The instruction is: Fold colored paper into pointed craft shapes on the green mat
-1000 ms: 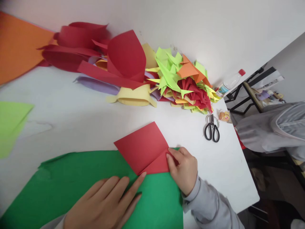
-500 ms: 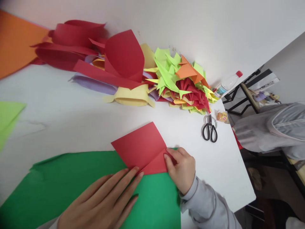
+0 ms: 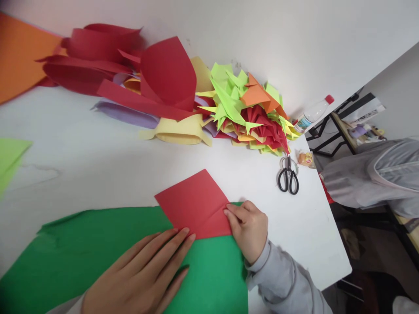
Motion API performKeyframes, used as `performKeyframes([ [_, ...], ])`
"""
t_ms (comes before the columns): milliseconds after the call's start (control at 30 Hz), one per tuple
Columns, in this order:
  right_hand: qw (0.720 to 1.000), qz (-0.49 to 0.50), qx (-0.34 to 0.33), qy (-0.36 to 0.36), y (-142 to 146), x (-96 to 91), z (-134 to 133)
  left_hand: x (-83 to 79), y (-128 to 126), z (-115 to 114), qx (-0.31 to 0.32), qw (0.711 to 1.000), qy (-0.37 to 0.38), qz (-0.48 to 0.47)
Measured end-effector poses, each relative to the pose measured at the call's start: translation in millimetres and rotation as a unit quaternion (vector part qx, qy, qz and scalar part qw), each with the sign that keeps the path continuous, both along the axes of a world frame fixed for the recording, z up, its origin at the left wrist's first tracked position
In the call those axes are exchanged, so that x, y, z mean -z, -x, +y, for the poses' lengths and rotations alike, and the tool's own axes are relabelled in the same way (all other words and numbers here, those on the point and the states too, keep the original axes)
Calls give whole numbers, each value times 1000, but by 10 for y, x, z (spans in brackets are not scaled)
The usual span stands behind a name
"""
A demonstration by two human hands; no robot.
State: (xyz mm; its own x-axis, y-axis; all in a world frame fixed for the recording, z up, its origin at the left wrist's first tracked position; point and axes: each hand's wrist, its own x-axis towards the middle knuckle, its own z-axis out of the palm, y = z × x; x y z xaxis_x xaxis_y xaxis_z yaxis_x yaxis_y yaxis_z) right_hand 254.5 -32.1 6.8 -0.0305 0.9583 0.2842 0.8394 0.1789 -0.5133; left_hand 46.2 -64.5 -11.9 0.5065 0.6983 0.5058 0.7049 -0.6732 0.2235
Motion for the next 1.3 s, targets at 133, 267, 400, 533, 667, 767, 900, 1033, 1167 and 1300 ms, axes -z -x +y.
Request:
performKeyframes([
  [133, 1000, -10, -2, 5, -1, 4, -1, -17, -36, -1, -20, 999, 9, -24],
  [267, 1000, -11, -6, -3, 7, -2, 1, -7, -56, 0, -26, 999, -13, -43],
  [400, 1000, -10, -7, 3, 2, 4, 1, -21, -29, 10, -15, 1000, -3, -24],
  [533, 1000, -13, -8, 8, -12, 17, 0, -3, -19, -1, -19, 1000, -4, -21],
  [667, 1000, -18, -10, 7, -21, 26, 0, 93, -64, -48, -39, 998, -6, -45],
  [767, 1000, -21, -10, 2, -21, 25, 2, 140, -86, -76, -71, 994, -14, -81],
  [900, 1000, -29, -11, -4, -16, 15, 0, 91, -46, -59, -33, 999, -27, -24],
  [1033, 1000, -28, -13, -4, -16, 11, -3, 19, -34, -33, -50, 996, -45, -56],
  [1167, 999, -29, -12, -3, -16, 11, -2, -31, -65, -41, -34, 998, 1, -60],
  [1300, 999, -34, -11, -2, -9, -3, 1, -65, -86, -40, -50, 994, 36, -89],
])
